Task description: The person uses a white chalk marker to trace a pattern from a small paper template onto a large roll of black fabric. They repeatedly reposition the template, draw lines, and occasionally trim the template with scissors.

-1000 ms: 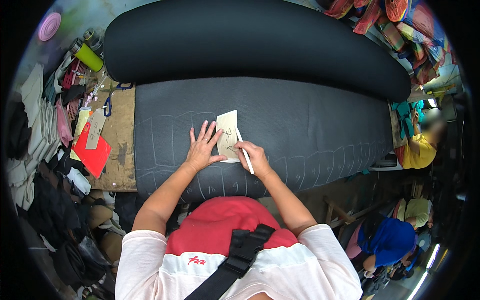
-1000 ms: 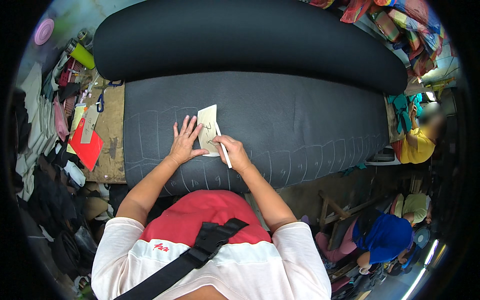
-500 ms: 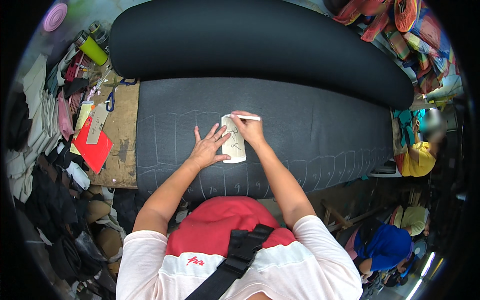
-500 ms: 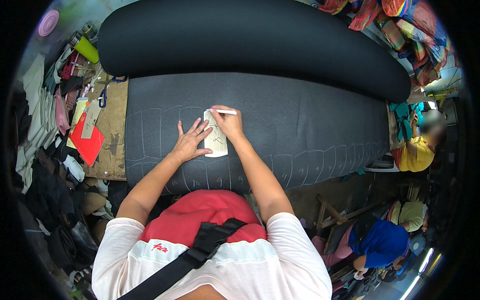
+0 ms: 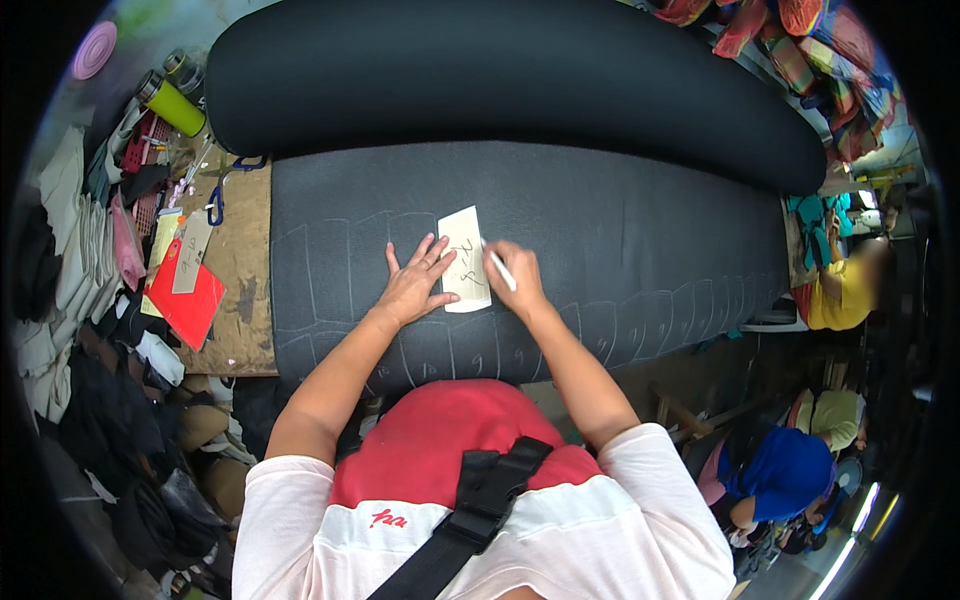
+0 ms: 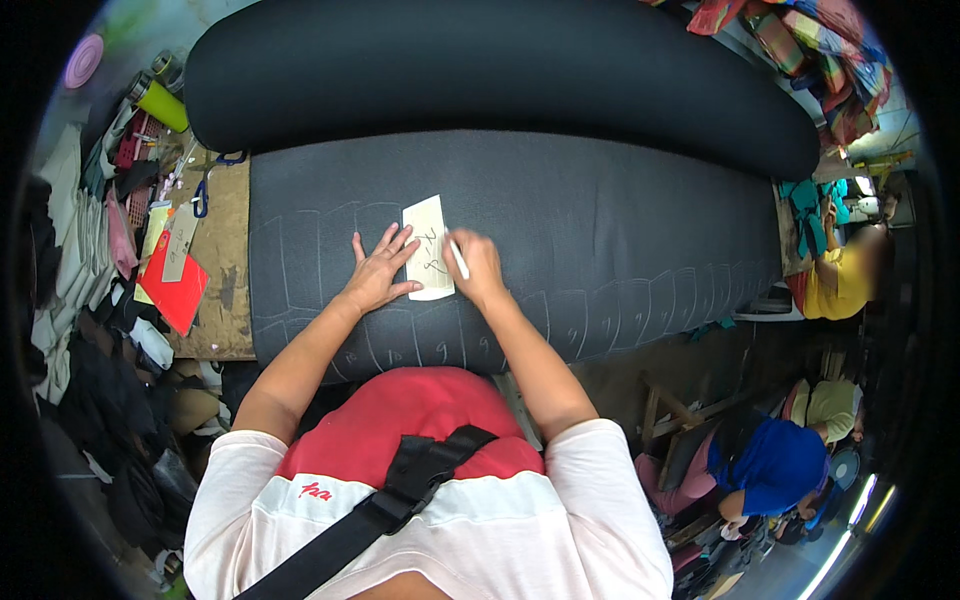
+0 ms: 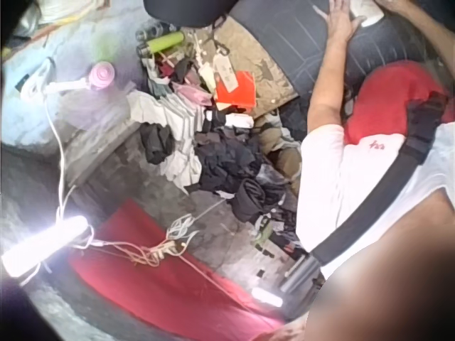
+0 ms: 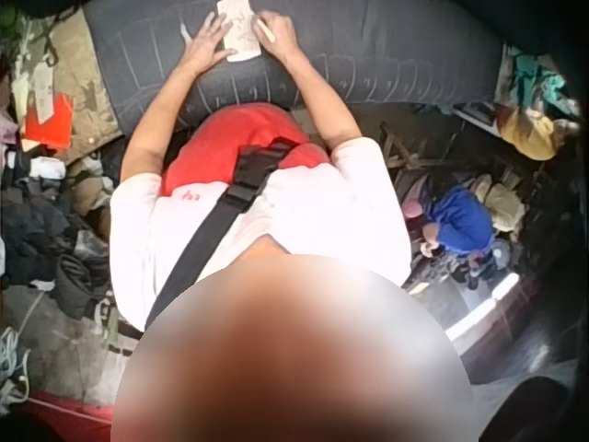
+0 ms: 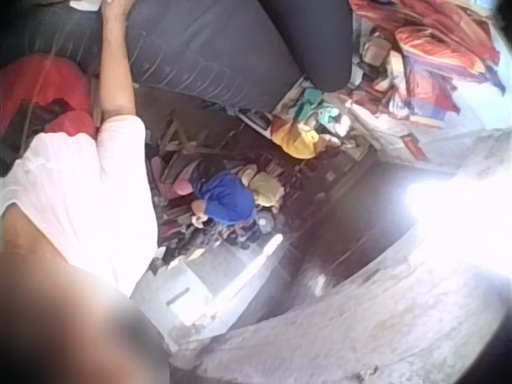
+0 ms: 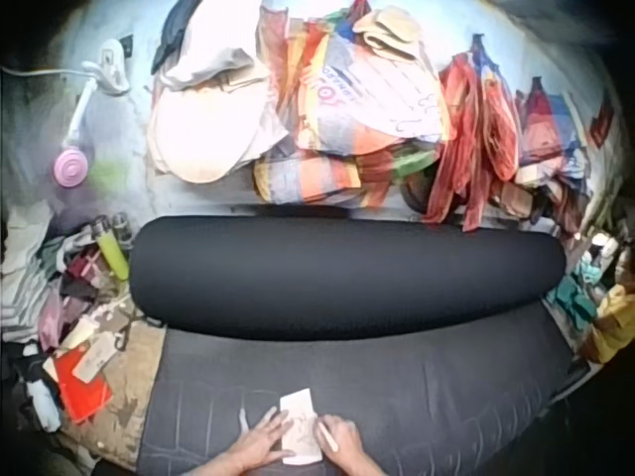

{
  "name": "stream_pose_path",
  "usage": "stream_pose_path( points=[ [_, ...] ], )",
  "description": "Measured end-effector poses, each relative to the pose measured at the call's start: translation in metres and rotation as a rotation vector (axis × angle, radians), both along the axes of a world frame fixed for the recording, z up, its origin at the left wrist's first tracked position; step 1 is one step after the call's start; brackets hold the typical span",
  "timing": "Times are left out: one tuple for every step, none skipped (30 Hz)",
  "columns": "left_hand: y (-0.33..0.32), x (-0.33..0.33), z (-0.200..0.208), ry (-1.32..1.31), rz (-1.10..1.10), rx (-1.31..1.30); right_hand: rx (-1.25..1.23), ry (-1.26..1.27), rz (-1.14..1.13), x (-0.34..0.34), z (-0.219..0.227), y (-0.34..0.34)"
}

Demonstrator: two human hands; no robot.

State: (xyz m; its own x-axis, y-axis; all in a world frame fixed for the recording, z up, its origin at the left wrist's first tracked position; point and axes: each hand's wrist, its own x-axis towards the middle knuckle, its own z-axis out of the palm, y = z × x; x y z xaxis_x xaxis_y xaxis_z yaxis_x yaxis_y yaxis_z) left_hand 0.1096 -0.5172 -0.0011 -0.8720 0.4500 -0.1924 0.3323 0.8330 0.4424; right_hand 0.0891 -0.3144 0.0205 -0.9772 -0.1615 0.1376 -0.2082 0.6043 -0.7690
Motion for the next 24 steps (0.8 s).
stream_pose_path(
  points=[
    [0.0, 0.0, 0.0, -0.01, 0.0, -0.001, 0.106, -0.038, -0.001, 0.021, 0.006, 0.004],
    [0.0, -0.001, 0.0, -0.021, 0.003, -0.001, 0.171, -0.106, 0.015, 0.041, 0.012, 0.011],
    [0.001, -0.001, 0.001, -0.012, 0.013, 0.006, 0.15, -0.183, 0.036, 0.053, 0.017, 0.014],
    [0.001, -0.001, 0.003, -0.029, 0.026, 0.007, 0.129, -0.266, 0.066, 0.063, 0.02, 0.016],
    [0.001, -0.001, 0.005, -0.034, 0.033, 0.015, 0.127, -0.365, 0.068, 0.071, 0.021, 0.014],
    [0.003, -0.002, 0.008, -0.06, 0.038, 0.011, -0.054, -0.328, 0.108, 0.073, 0.017, 0.005],
    [0.005, -0.002, 0.011, -0.055, 0.04, 0.021, -0.21, -0.307, 0.123, 0.074, 0.012, -0.004],
    [0.007, -0.003, 0.015, -0.069, 0.045, 0.012, -0.291, -0.509, 0.114, 0.072, 0.005, -0.013],
    [0.008, -0.004, 0.019, -0.101, 0.053, -0.021, -0.27, -0.499, 0.113, 0.071, -0.001, -0.017],
    [0.011, -0.005, 0.024, -0.071, 0.084, -0.028, -0.324, -0.565, 0.058, 0.068, -0.006, -0.013],
    [0.014, -0.008, 0.028, -0.083, 0.088, -0.047, -0.365, -0.689, -0.002, 0.066, -0.009, -0.006],
    [0.017, -0.013, 0.032, -0.125, 0.097, -0.092, -0.309, -0.694, -0.072, 0.063, -0.01, 0.007],
    [0.021, -0.019, 0.036, -0.132, 0.107, -0.144, -0.254, -0.636, -0.191, 0.06, -0.009, 0.019],
    [0.025, -0.026, 0.04, -0.145, 0.1, -0.18, -0.194, -0.547, -0.242, 0.057, -0.004, 0.035],
    [0.03, -0.032, 0.043, -0.125, 0.09, -0.225, -0.148, -0.329, -0.295, 0.054, 0.002, 0.045],
    [0.033, -0.041, 0.047, -0.069, 0.071, -0.272, -0.258, -0.31, -0.33, 0.049, 0.011, 0.054],
    [0.034, -0.052, 0.052, -0.089, 0.175, -0.124, -0.39, -0.279, -0.327, 0.042, 0.02, 0.057],
    [0.034, -0.065, 0.058, -0.073, 0.268, 0.02, -0.425, -0.341, -0.363, 0.036, 0.032, 0.06],
    [0.036, -0.07, 0.064, -0.114, 0.371, 0.129, -0.499, -0.353, -0.351, 0.031, 0.044, 0.063],
    [0.04, -0.071, 0.07, -0.025, 0.412, 0.294, -0.594, -0.415, -0.382, 0.028, 0.056, 0.065],
    [0.044, -0.07, 0.076, 0.148, 0.305, 0.473, -0.703, -0.459, -0.391, 0.025, 0.066, 0.067],
    [0.051, -0.062, 0.08, 0.254, 0.22, 0.601, -0.824, -0.487, -0.411, 0.023, 0.072, 0.068],
    [0.059, -0.05, 0.083, 0.388, 0.122, 0.746, -0.994, -0.494, -0.343, 0.023, 0.075, 0.068],
    [0.067, -0.04, 0.084, 0.481, -0.021, 0.758, -1.171, -0.479, -0.282, 0.022, 0.074, 0.07]
  ],
)
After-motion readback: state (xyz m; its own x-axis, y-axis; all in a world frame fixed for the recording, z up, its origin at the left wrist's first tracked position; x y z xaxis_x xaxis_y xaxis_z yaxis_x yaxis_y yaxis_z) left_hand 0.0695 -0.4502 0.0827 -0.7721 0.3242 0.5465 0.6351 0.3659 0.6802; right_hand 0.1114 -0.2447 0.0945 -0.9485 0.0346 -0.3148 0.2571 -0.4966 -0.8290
